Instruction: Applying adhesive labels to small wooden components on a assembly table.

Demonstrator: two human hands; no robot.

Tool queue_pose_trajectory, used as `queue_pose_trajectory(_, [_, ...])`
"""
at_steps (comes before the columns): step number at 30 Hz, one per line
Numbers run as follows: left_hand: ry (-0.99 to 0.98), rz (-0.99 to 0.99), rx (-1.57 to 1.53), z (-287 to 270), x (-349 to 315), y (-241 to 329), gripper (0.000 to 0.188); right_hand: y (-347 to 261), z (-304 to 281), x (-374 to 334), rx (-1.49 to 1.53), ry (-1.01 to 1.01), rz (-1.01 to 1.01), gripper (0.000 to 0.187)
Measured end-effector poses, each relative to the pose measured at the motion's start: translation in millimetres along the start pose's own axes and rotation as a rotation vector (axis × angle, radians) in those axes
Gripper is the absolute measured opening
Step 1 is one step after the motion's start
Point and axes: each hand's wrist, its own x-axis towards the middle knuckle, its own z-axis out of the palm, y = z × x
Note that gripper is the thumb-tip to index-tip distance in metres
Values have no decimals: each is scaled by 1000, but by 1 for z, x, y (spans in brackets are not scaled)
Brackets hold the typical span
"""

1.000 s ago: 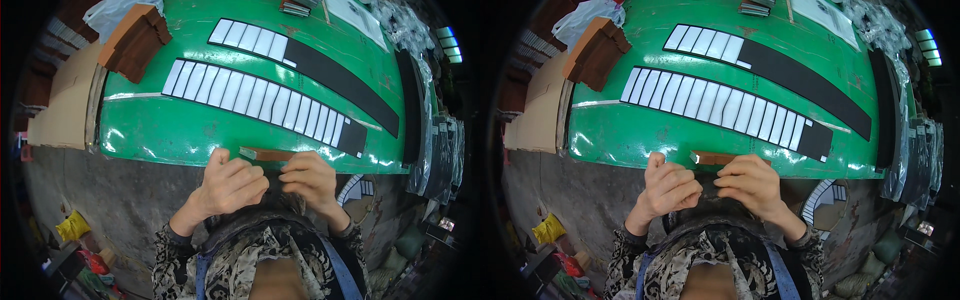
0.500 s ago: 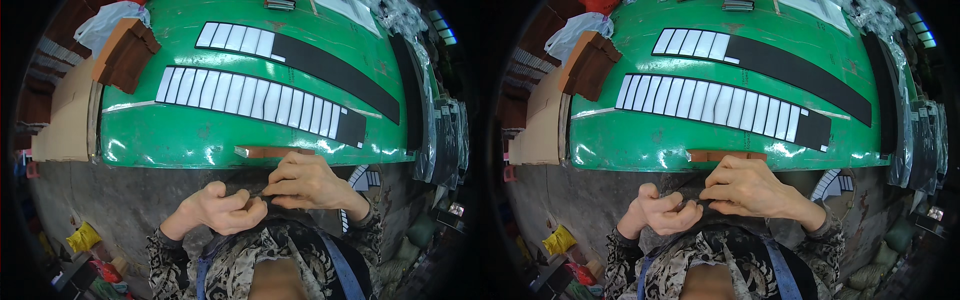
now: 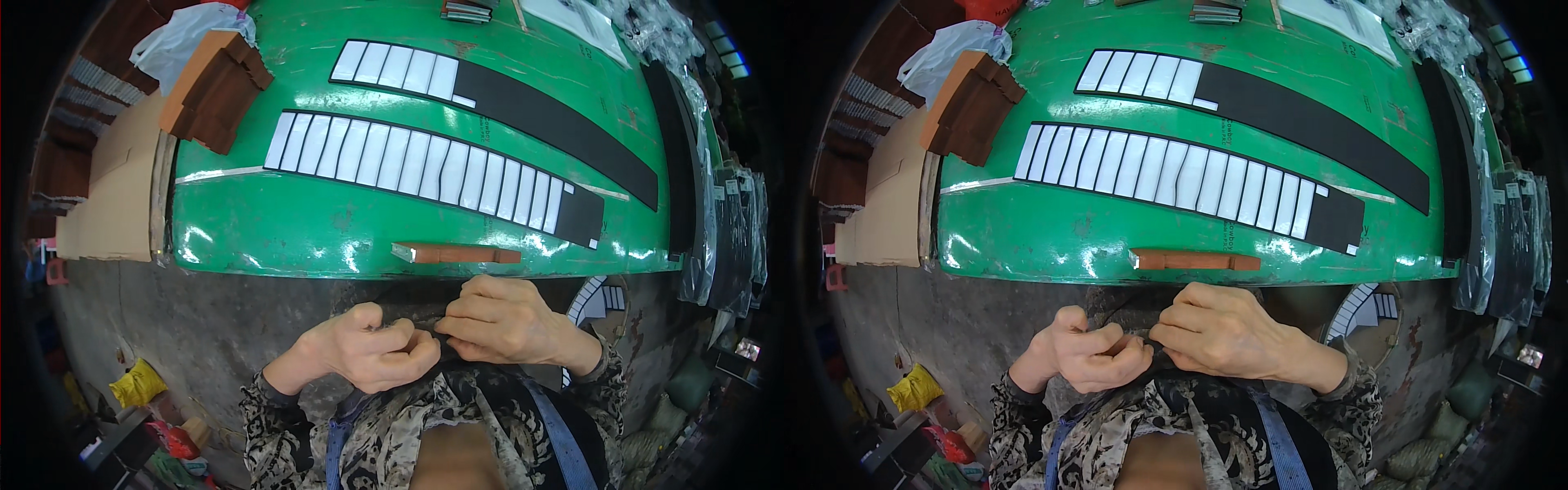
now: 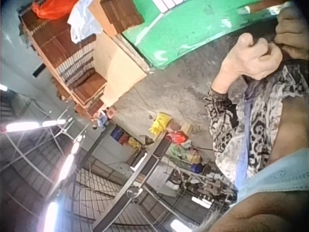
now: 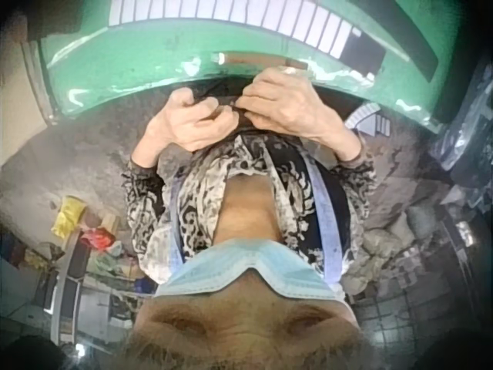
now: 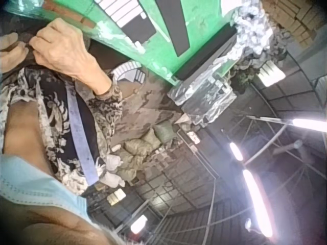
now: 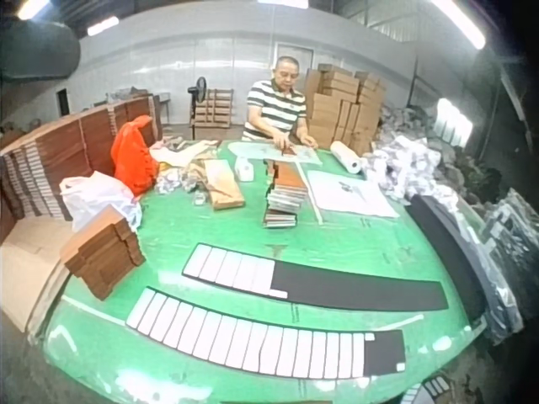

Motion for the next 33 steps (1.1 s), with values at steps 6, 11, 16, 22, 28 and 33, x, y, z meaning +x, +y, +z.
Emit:
queue_pose_trajectory(6, [4,-35,-122,-5,-5,-6,27,-3,3,-2,-4,30,28,26])
queue_pose_trajectory(11, [42,-686,-249,16,-27,-21,35,17,5,-7,-73,198,208,31])
queue_pose_trajectory(16, [137,-920,-501,65,-29,-23,39,27,25,1,-170,324,274,34])
queue_pose_trajectory(22, [275,-953,-578,77,-33,-17,37,30,39,10,-199,319,264,33])
queue_pose_trajectory(28, [317,-962,-586,80,-34,-15,34,27,43,10,-220,318,307,31])
queue_pose_trajectory(33, [318,-960,-573,80,-34,-16,33,28,45,10,-227,302,308,31])
